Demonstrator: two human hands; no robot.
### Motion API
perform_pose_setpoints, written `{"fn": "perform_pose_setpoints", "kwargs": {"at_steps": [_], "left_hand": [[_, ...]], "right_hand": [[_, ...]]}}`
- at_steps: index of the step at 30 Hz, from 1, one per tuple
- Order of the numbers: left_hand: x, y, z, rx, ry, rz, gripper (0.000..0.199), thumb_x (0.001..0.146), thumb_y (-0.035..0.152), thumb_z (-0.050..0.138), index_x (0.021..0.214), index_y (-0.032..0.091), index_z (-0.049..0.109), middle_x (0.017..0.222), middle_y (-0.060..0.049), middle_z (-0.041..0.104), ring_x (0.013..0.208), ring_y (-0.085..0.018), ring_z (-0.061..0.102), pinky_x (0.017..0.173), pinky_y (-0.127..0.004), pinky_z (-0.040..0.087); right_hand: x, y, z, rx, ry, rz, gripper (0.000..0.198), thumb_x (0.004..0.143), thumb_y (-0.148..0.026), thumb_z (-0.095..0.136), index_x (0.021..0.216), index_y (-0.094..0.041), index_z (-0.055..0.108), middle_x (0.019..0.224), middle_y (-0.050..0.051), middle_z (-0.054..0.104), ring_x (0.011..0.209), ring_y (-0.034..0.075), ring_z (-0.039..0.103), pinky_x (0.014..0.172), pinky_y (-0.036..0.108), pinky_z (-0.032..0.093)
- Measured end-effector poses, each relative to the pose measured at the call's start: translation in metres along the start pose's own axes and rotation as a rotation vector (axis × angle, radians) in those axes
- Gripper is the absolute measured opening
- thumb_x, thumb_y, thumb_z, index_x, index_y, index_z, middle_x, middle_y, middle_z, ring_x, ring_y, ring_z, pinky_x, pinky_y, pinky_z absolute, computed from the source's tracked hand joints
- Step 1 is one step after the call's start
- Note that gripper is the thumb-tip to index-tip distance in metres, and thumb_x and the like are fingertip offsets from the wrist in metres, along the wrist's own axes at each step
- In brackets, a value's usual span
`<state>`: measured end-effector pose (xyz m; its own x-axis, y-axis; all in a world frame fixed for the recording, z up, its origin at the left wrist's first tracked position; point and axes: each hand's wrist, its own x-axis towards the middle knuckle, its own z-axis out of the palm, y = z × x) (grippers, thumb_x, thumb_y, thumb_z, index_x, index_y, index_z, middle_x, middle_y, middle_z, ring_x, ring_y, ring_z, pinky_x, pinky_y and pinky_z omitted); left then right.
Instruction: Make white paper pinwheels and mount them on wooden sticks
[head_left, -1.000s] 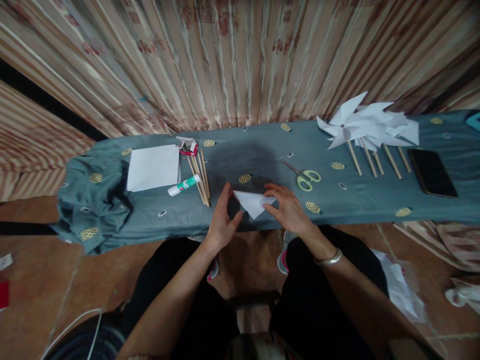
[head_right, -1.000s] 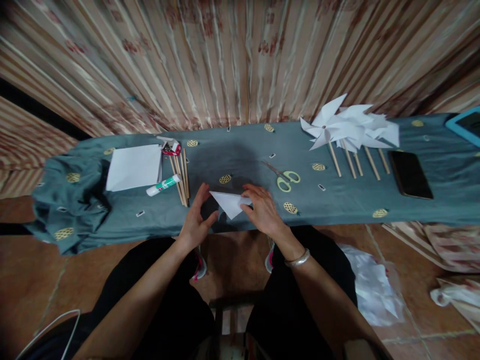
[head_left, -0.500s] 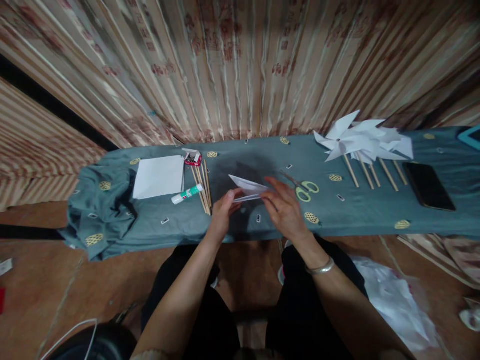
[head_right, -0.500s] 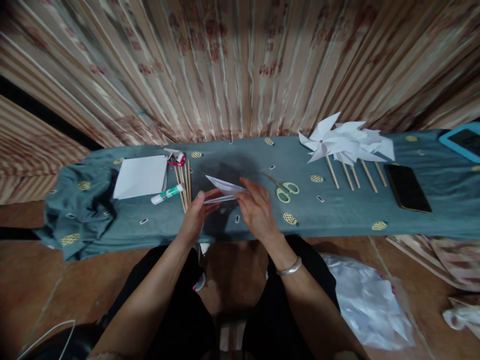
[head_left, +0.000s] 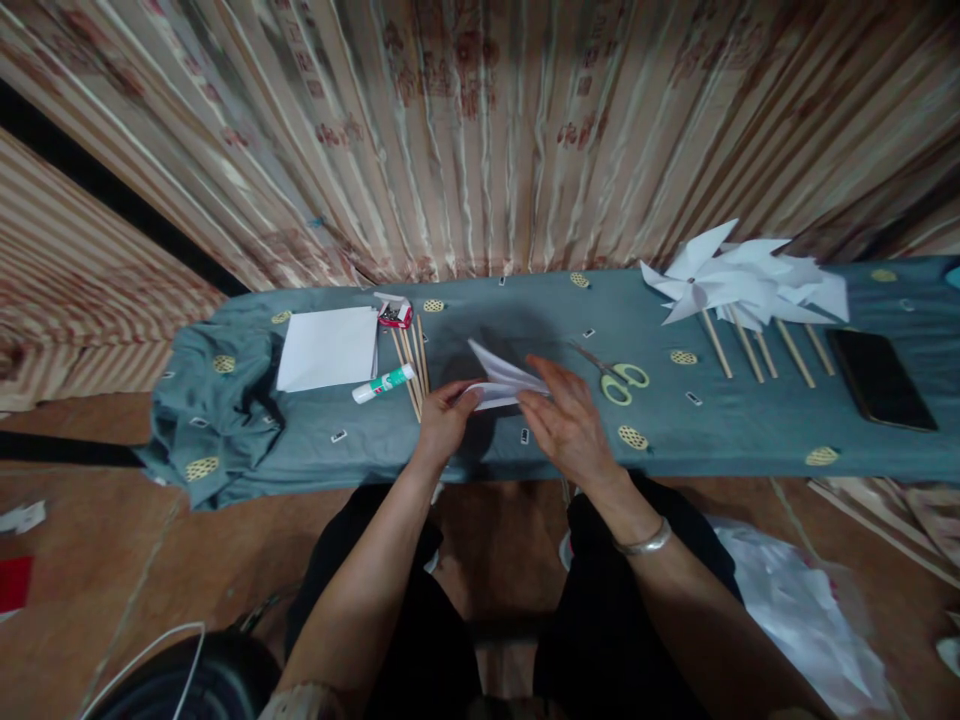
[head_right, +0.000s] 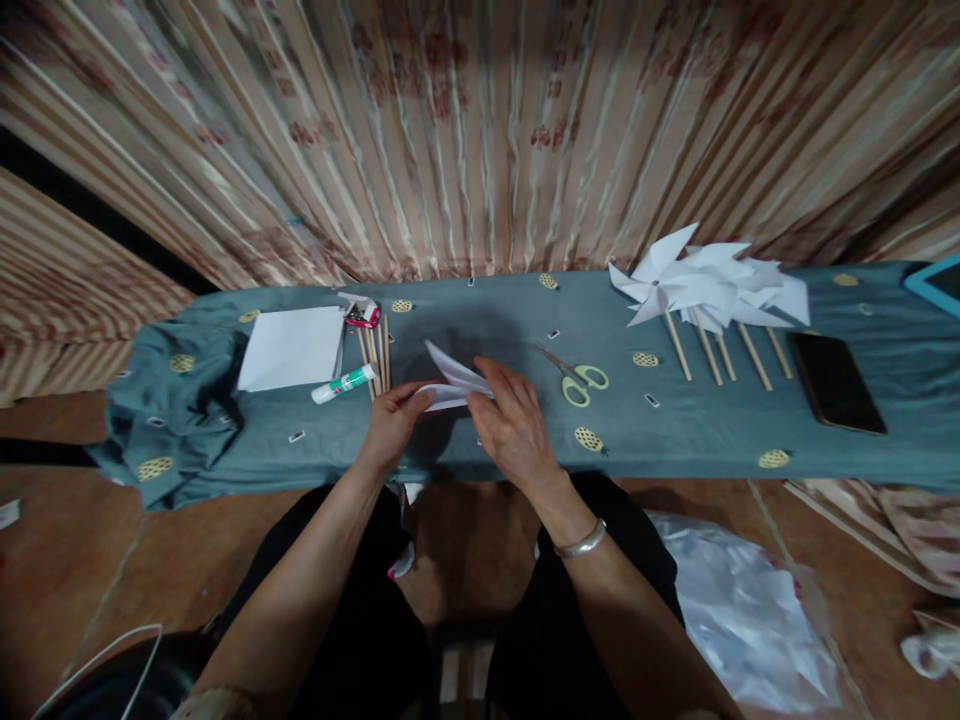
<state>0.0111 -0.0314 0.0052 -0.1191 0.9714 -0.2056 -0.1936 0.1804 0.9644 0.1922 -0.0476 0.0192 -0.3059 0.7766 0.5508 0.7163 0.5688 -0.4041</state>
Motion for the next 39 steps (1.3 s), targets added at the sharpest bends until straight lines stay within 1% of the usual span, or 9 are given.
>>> {"fn": "perform_pose_setpoints", "kwargs": {"at_steps": [5, 11, 17, 21, 24, 26, 28, 34, 39], "left_hand": [[0.003, 0.009, 0.000, -0.244, 0.130, -0.025, 0.026, 0.064, 0.032, 0.081, 0.081, 0.015, 0.071, 0.076, -0.001, 0.071, 0.070, -0.015, 0.066, 0.070, -0.028, 0.055], [0.006, 0.017, 0.000, -0.492, 0.152, -0.100, 0.016, 0.068, 0.019, 0.078, 0.078, 0.013, 0.067, 0.077, -0.002, 0.073, 0.069, -0.013, 0.067, 0.070, -0.025, 0.055], [0.005, 0.024, 0.002, -0.570, 0.169, -0.171, 0.003, 0.077, 0.012, 0.068, 0.080, 0.013, 0.067, 0.079, -0.003, 0.074, 0.072, -0.012, 0.069, 0.074, -0.023, 0.056], [0.002, 0.024, 0.001, -0.499, 0.091, -0.235, 0.003, 0.077, 0.015, 0.068, 0.078, 0.011, 0.069, 0.074, -0.004, 0.073, 0.064, -0.013, 0.067, 0.065, -0.023, 0.056], [-0.001, 0.021, -0.001, -0.354, 0.003, -0.242, 0.016, 0.068, 0.021, 0.079, 0.075, 0.009, 0.070, 0.067, -0.005, 0.072, 0.055, -0.013, 0.065, 0.055, -0.022, 0.053], [-0.002, 0.019, -0.003, -0.284, -0.004, -0.234, 0.023, 0.063, 0.026, 0.083, 0.074, 0.010, 0.072, 0.065, -0.006, 0.073, 0.053, -0.013, 0.065, 0.052, -0.021, 0.052], [-0.002, 0.017, -0.004, -0.262, 0.015, -0.231, 0.025, 0.064, 0.031, 0.083, 0.075, 0.011, 0.072, 0.066, -0.006, 0.073, 0.056, -0.016, 0.068, 0.054, -0.023, 0.053], [0.001, 0.019, -0.003, -0.313, 0.032, -0.281, 0.019, 0.075, 0.033, 0.074, 0.079, 0.015, 0.071, 0.074, -0.009, 0.076, 0.090, -0.026, 0.073, 0.079, -0.035, 0.059], [0.000, 0.026, 0.000, -0.378, 0.018, -0.256, 0.021, 0.075, 0.032, 0.072, 0.084, 0.014, 0.071, 0.080, -0.008, 0.076, 0.090, -0.025, 0.073, 0.079, -0.033, 0.059]], "right_hand": [[-0.001, -0.001, 0.001, 0.131, 0.022, 0.163, 0.024, 0.092, -0.036, 0.056, 0.106, -0.024, 0.071, 0.141, 0.011, 0.055, 0.132, 0.029, 0.050, 0.109, 0.050, 0.043], [-0.001, 0.001, -0.003, 0.356, 0.064, 0.360, 0.035, 0.090, -0.047, 0.056, 0.108, -0.022, 0.072, 0.146, 0.011, 0.050, 0.132, 0.030, 0.050, 0.112, 0.050, 0.040], [0.000, 0.019, 0.012, 0.782, 0.163, 0.588, 0.036, 0.077, -0.045, 0.072, 0.105, -0.022, 0.072, 0.139, 0.011, 0.056, 0.117, 0.028, 0.062, 0.095, 0.044, 0.055], [0.001, 0.029, 0.012, 0.899, 0.122, 0.640, 0.034, 0.073, -0.039, 0.075, 0.104, -0.025, 0.072, 0.113, 0.006, 0.073, 0.104, 0.025, 0.068, 0.094, 0.045, 0.056], [0.001, 0.032, 0.005, 0.969, 0.102, 0.676, 0.034, 0.070, -0.035, 0.077, 0.102, -0.025, 0.073, 0.109, 0.005, 0.075, 0.101, 0.025, 0.070, 0.092, 0.044, 0.057], [0.000, 0.032, 0.002, 1.004, 0.068, 0.679, 0.033, 0.070, -0.034, 0.077, 0.101, -0.025, 0.073, 0.109, 0.005, 0.075, 0.100, 0.024, 0.070, 0.092, 0.043, 0.056], [-0.001, 0.032, 0.000, 1.013, 0.037, 0.666, 0.032, 0.070, -0.033, 0.077, 0.101, -0.024, 0.073, 0.112, 0.005, 0.075, 0.101, 0.023, 0.070, 0.093, 0.042, 0.056], [-0.003, 0.029, -0.002, 1.040, 0.022, 0.689, 0.033, 0.068, -0.031, 0.078, 0.100, -0.023, 0.073, 0.111, 0.006, 0.075, 0.099, 0.022, 0.070, 0.092, 0.041, 0.055], [-0.001, 0.031, -0.001, 1.027, 0.104, 0.736, 0.033, 0.064, -0.031, 0.079, 0.096, -0.023, 0.074, 0.107, 0.006, 0.075, 0.097, 0.023, 0.070, 0.090, 0.042, 0.054]]}}
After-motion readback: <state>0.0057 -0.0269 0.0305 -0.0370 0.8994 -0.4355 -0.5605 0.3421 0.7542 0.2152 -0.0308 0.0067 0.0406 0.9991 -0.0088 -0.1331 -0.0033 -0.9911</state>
